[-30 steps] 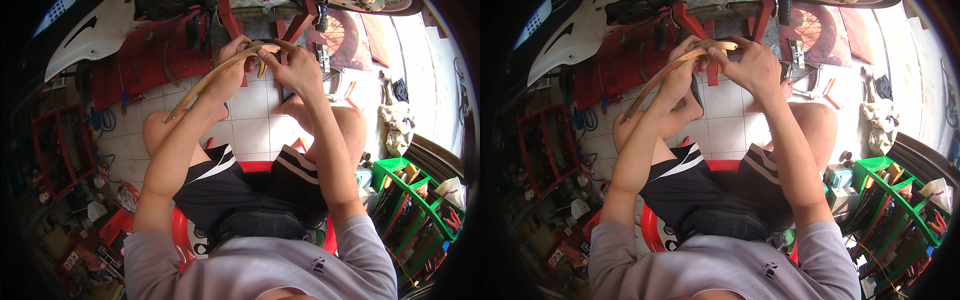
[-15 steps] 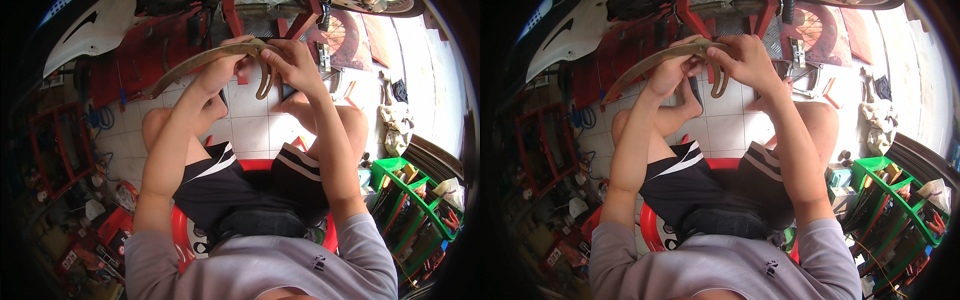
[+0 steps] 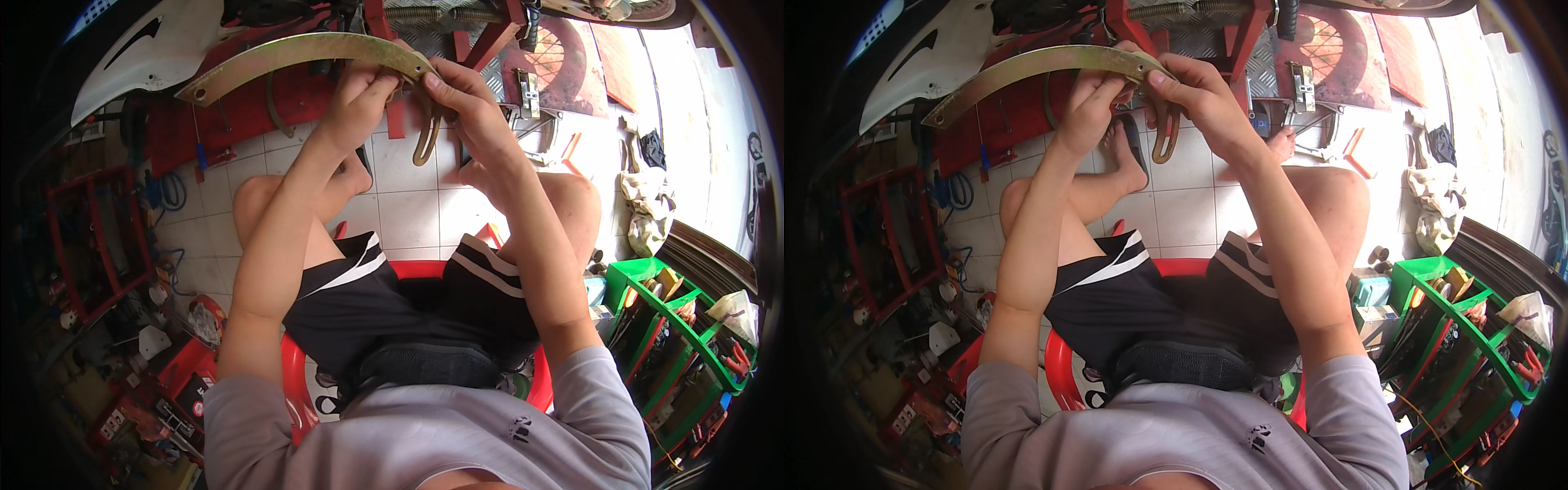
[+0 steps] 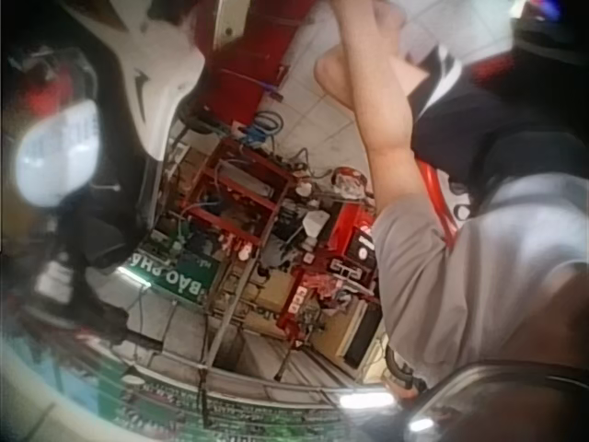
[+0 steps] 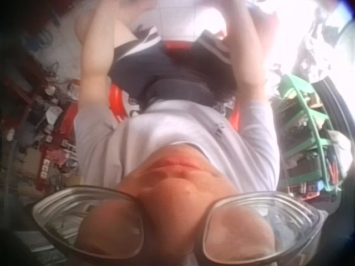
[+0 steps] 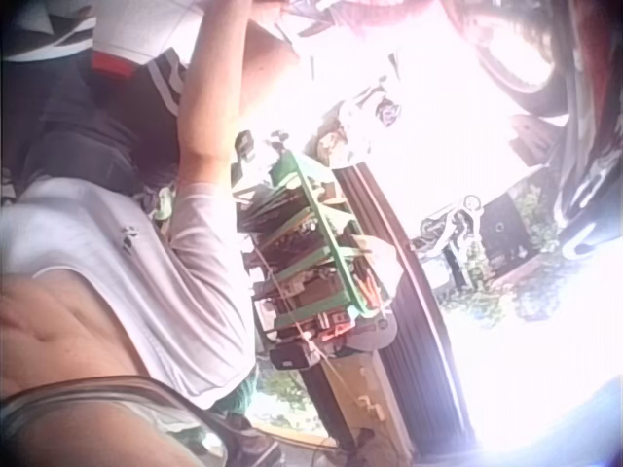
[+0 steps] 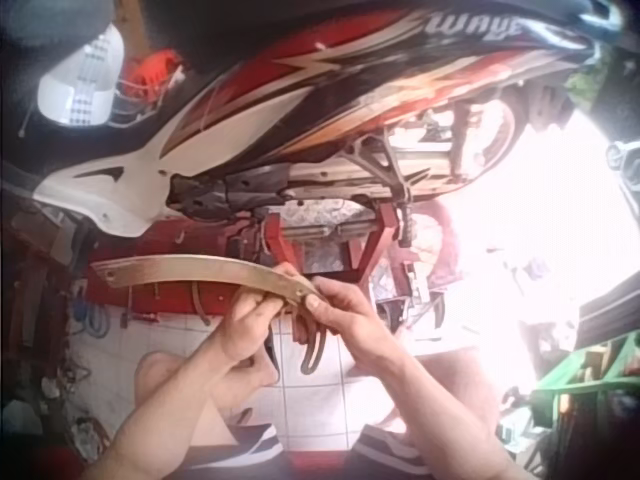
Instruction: The person sits on a low stool and uses both hands to manipulate curved metal brake shoes and small fasteners. They repeatedly align the metal pieces, insert fasteners, and adjust the assembly while working over a red metal stand in a workshop.
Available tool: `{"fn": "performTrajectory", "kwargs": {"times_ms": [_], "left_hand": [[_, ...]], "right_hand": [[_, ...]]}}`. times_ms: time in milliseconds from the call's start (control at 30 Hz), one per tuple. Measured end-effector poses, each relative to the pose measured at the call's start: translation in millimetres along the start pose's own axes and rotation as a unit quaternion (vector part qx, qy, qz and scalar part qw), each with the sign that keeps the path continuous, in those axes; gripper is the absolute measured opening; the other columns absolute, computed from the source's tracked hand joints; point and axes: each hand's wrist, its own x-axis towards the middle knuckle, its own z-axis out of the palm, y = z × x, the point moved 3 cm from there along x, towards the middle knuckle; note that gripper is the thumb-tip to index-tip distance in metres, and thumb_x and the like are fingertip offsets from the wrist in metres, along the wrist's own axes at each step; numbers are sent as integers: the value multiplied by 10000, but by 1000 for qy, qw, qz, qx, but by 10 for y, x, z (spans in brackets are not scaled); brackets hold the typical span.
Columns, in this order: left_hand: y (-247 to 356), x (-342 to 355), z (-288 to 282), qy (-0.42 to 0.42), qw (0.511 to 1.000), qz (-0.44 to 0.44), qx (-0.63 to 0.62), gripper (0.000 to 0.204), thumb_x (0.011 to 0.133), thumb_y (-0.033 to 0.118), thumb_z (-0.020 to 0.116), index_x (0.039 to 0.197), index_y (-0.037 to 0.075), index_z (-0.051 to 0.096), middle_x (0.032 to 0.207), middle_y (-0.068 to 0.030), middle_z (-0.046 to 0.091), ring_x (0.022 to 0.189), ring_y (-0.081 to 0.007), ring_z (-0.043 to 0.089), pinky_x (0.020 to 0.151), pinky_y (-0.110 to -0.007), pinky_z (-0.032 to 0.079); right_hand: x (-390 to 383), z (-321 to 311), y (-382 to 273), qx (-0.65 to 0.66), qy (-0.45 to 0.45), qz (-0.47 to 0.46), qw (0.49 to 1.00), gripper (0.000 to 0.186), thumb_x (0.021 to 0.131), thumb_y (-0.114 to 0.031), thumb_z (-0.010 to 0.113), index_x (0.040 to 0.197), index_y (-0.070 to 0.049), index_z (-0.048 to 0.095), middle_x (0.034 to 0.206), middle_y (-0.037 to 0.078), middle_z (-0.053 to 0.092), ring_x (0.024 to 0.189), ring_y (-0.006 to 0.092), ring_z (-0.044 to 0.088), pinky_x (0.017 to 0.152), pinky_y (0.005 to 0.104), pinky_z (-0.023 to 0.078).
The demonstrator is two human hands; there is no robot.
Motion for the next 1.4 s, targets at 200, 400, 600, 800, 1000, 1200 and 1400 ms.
{"fn": "performTrajectory", "kwargs": {"times_ms": [200, 400, 600, 800, 1000, 1200, 1400], "left_hand": [[-17, -8, 70, 42, 995, -47, -82, 224, 1020, 167, 430, 1089, 35, 597, 798, 45, 522, 680, -33, 408, 606, -201, 344], [49, 40, 126, 75, 996, 19, -39, 182, 1005, 114, 472, 1045, -10, 598, 850, -10, 625, 782, -93, 587, 684, -241, 465], [176, 64, 113, 142, 959, 137, 203, 64, 899, 3, 587, 920, -23, 642, 805, -75, 632, 700, -179, 649, 593, -297, 499], [341, 61, 169, 150, 891, 216, 370, 80, 855, 18, 651, 928, -14, 646, 804, -96, 622, 690, -212, 640, 591, -288, 483], [336, 58, 148, 124, 913, 181, 344, 105, 900, 92, 625, 910, -12, 635, 767, -106, 586, 594, -220, 553, 547, -289, 440], [93, 48, 120, 83, 984, 13, 157, 243, 1006, 201, 509, 1026, -15, 620, 732, -13, 559, 626, -82, 477, 560, -228, 398], [58, 38, 223, 86, 994, -64, -32, 229, 1021, 190, 476, 1089, 13, 604, 758, 38, 538, 632, -14, 403, 558, -174, 350]], "right_hand": [[-5, 35, 10, 20, 27, 10, 999, 260, 999, -274, 499, 969, -33, 592, 670, 29, 579, 573, 110, 572, 511, 241, 454], [-13, 5, 6, 69, 33, 27, 997, 240, 989, -269, 511, 988, -41, 588, 696, 20, 569, 577, 89, 538, 516, 230, 446], [-55, 103, -4, 212, 23, 62, 975, 289, 969, -326, 515, 980, -40, 557, 717, 22, 504, 614, 117, 471, 567, 259, 417], [-66, 47, 131, 356, -10, 110, 928, 291, 956, -343, 518, 928, -53, 528, 709, 31, 459, 575, 146, 396, 552, 296, 350], [-64, 67, 130, 328, 19, 114, 938, 298, 985, -358, 486, 911, -71, 518, 695, 38, 457, 566, 148, 386, 554, 283, 343], [-59, 62, 172, 288, -2, 111, 951, 332, 1007, -393, 436, 953, -76, 520, 599, 25, 410, 545, 154, 385, 558, 279, 334], [-42, 53, 140, 289, 37, 96, 952, 311, 1023, -362, 415, 978, -74, 521, 616, 25, 445, 540, 153, 402, 550, 265, 345]]}}
